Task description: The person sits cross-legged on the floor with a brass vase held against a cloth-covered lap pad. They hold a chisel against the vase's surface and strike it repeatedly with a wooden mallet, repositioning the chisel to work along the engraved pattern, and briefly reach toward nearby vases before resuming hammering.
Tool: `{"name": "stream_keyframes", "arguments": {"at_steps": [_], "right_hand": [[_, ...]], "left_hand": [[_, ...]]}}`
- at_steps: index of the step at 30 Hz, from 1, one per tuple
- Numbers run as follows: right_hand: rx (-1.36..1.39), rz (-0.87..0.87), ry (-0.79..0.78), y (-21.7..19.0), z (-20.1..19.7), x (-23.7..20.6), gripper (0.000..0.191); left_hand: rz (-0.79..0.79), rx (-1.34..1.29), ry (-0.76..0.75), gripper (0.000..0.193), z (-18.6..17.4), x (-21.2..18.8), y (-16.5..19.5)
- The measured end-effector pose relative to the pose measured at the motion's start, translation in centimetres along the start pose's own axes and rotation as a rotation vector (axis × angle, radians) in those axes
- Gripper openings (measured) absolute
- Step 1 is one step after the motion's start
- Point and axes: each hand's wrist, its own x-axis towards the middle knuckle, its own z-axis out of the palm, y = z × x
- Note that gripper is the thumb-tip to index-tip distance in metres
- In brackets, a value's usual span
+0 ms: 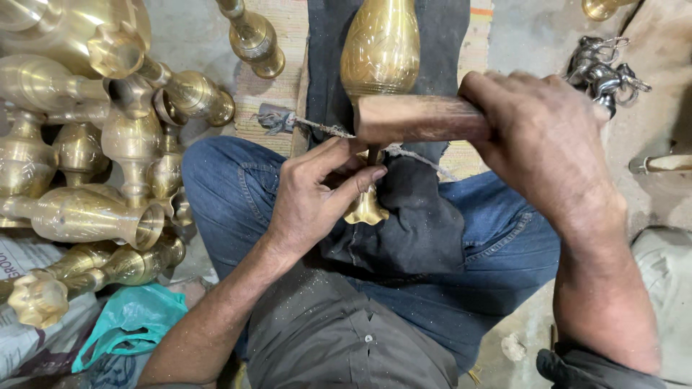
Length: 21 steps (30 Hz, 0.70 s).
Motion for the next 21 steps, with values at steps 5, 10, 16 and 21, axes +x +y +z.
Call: {"name": "stream_keyframes", "arguments": {"at_steps": [5, 10, 16, 21], "right_hand": [[0.13, 0.121, -0.037, 0.16, 0.16, 0.26, 0.03], [0.323, 0.258, -0.076, 0.14, 0.62, 0.35, 0.027], [0.311, 0.241, -0.064, 0.34, 0.73, 0.18, 0.029], [0.277, 0.256, -0.087, 0.06, 0.77, 0.15, 0.028]], "left_hand": [[0.032, 0.03, -0.014, 0.034, -0.1, 0.04, 0.0], [0.054, -0.038, -0.026, 0.036, -0.25, -0.05, 0.08], [-0.007, -0.047, -0.009, 0.035, -0.07, -0.07, -0.3], [-0.005, -0.035, -0.002, 0.033, -0.05, -0.23, -0.55]]}}
